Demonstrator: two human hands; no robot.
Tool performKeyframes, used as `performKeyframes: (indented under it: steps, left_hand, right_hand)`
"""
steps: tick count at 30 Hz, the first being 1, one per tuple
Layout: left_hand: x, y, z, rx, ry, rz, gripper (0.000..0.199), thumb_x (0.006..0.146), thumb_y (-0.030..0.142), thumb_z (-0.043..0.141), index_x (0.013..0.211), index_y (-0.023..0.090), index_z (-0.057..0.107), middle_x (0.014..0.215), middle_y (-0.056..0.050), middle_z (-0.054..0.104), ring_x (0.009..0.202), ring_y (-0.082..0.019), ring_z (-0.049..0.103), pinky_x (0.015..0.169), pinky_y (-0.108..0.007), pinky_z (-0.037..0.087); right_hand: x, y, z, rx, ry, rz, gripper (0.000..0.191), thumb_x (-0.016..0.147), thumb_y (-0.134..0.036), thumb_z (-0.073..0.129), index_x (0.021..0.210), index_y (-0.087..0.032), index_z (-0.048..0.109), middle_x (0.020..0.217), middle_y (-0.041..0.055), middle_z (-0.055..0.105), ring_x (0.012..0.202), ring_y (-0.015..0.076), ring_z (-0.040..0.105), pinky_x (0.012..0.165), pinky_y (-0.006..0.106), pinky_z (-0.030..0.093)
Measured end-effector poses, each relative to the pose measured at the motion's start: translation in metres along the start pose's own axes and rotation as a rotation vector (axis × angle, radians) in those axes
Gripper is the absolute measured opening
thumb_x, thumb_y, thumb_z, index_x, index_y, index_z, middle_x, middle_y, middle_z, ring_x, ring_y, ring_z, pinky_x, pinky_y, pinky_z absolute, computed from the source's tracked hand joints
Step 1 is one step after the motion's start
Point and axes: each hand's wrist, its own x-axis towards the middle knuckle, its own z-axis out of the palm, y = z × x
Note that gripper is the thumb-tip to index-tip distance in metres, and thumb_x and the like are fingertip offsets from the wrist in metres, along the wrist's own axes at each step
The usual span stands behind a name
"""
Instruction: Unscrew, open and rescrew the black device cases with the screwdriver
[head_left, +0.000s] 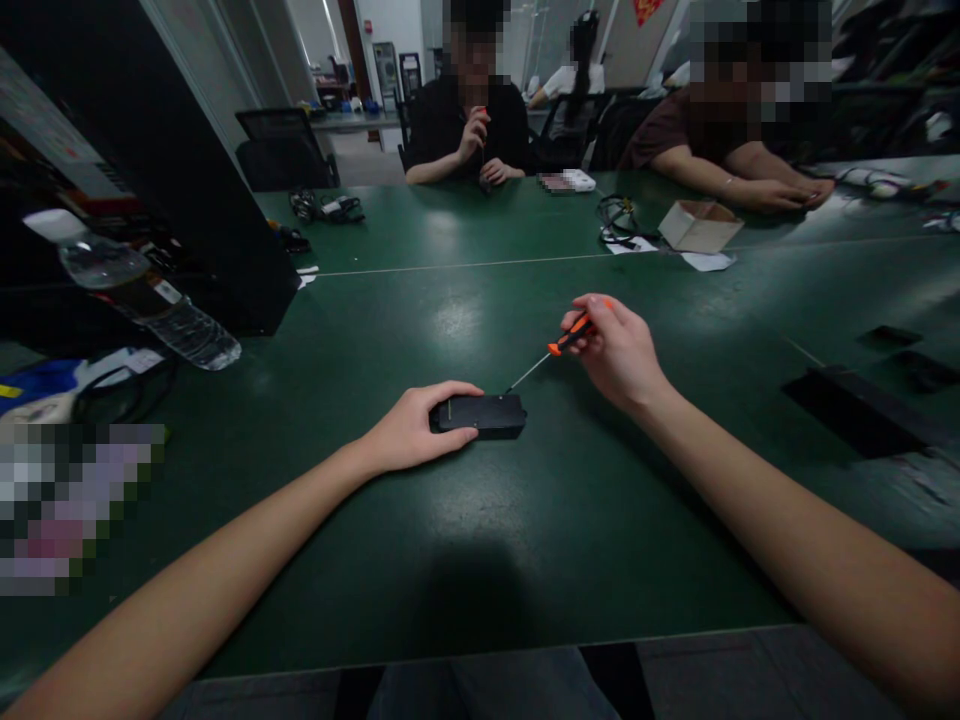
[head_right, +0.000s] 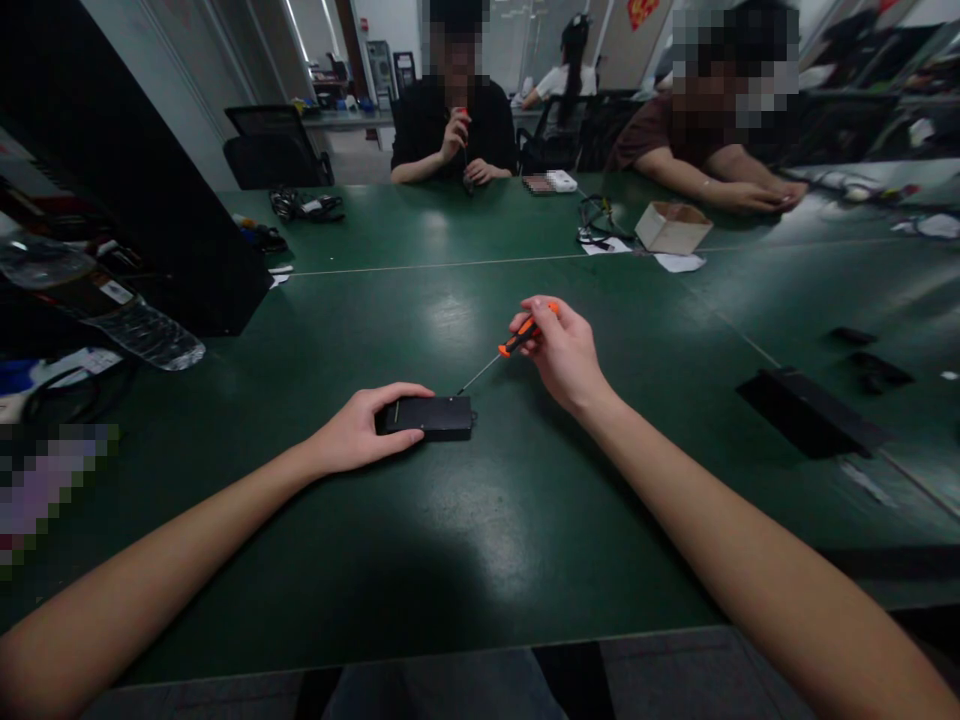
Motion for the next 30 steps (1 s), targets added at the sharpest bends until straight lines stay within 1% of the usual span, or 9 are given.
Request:
performKeyframes:
  steps: [3, 5, 9, 12, 15, 19, 22, 27, 30]
  left_hand:
    - [0.0, 0.001, 0.001, -0.002, 0.002, 0.005, 0.047, 0.09, 0.041, 0.07, 0.132, 0.021, 0.063, 0.122, -0.007, 0.071, 0.103, -0.023, 0.069, 0.09, -0.034, 0.052]
    - [-0.001, 0.002, 0.001, -0.004, 0.005, 0.012, 0.046, 0.09, 0.04, 0.07, 0.131, 0.021, 0.063, 0.121, -0.007, 0.071, 0.103, -0.024, 0.069, 0.09, -0.034, 0.052]
    - [-0.001, 0.003, 0.001, -0.001, 0.012, 0.011, 0.045, 0.089, 0.04, 0.069, 0.13, 0.021, 0.064, 0.121, -0.007, 0.072, 0.104, -0.025, 0.069, 0.091, -0.036, 0.052]
    - [0.0, 0.004, 0.001, -0.003, 0.011, 0.012, 0.044, 0.089, 0.039, 0.069, 0.13, 0.021, 0.063, 0.121, -0.008, 0.072, 0.104, -0.025, 0.069, 0.091, -0.036, 0.053]
    - [0.0, 0.004, 0.002, 0.002, 0.015, 0.017, 0.044, 0.089, 0.038, 0.069, 0.129, 0.02, 0.064, 0.121, -0.008, 0.072, 0.105, -0.025, 0.069, 0.093, -0.036, 0.053]
    - [-0.001, 0.003, 0.002, 0.002, 0.016, 0.026, 0.044, 0.09, 0.039, 0.069, 0.13, 0.02, 0.063, 0.123, -0.008, 0.072, 0.108, -0.025, 0.069, 0.094, -0.036, 0.052]
    - [-0.001, 0.002, 0.002, -0.006, 0.02, 0.044, 0.043, 0.091, 0.038, 0.069, 0.13, 0.02, 0.063, 0.123, -0.008, 0.072, 0.108, -0.025, 0.069, 0.093, -0.035, 0.051]
    - [-0.001, 0.001, 0.003, -0.011, 0.021, 0.059, 0.043, 0.09, 0.036, 0.069, 0.13, 0.02, 0.063, 0.122, -0.008, 0.072, 0.106, -0.024, 0.069, 0.09, -0.034, 0.051]
    - [-0.002, 0.002, 0.003, -0.015, 0.029, 0.062, 0.042, 0.091, 0.036, 0.069, 0.129, 0.02, 0.064, 0.123, -0.008, 0.072, 0.108, -0.024, 0.069, 0.093, -0.035, 0.051]
  right_hand:
    - [-0.009, -0.008, 0.008, -0.054, 0.028, -0.185, 0.041, 0.079, -0.062, 0.077, 0.091, -0.025, 0.062, 0.073, -0.0028, 0.065, 0.06, 0.0092, 0.054, 0.051, 0.02, 0.044]
    - [-0.017, -0.015, 0.014, -0.112, 0.028, -0.248, 0.04, 0.081, -0.063, 0.074, 0.093, -0.027, 0.061, 0.075, -0.0022, 0.065, 0.065, 0.0109, 0.058, 0.055, 0.022, 0.047]
    - [-0.035, -0.029, 0.024, -0.261, -0.004, -0.255, 0.037, 0.086, -0.063, 0.068, 0.096, -0.029, 0.059, 0.081, -0.0004, 0.065, 0.075, 0.0151, 0.063, 0.065, 0.028, 0.052]
    - [-0.043, -0.037, 0.028, -0.355, 0.0, -0.279, 0.036, 0.087, -0.063, 0.067, 0.093, -0.029, 0.057, 0.08, 0.0007, 0.065, 0.075, 0.0172, 0.063, 0.064, 0.03, 0.052]
    - [-0.046, -0.042, 0.03, -0.408, -0.03, -0.33, 0.034, 0.09, -0.062, 0.065, 0.091, -0.029, 0.055, 0.078, 0.0009, 0.065, 0.075, 0.0185, 0.064, 0.069, 0.034, 0.053]
    - [-0.048, -0.044, 0.03, -0.432, -0.109, -0.425, 0.026, 0.095, -0.053, 0.062, 0.092, -0.029, 0.054, 0.078, 0.0001, 0.065, 0.077, 0.0184, 0.064, 0.077, 0.036, 0.055]
    - [-0.051, -0.042, 0.028, -0.455, -0.12, -0.439, 0.025, 0.095, -0.053, 0.062, 0.093, -0.029, 0.055, 0.079, 0.0004, 0.066, 0.076, 0.0188, 0.064, 0.077, 0.037, 0.054]
    - [-0.05, -0.046, 0.025, -0.501, -0.153, -0.4, 0.028, 0.095, -0.057, 0.06, 0.093, -0.029, 0.055, 0.082, 0.0022, 0.067, 0.078, 0.0208, 0.065, 0.074, 0.037, 0.053]
    - [-0.043, -0.061, 0.03, -0.713, -0.212, -0.421, 0.024, 0.095, -0.051, 0.06, 0.093, -0.028, 0.058, 0.083, 0.0036, 0.068, 0.075, 0.0206, 0.063, 0.07, 0.035, 0.048]
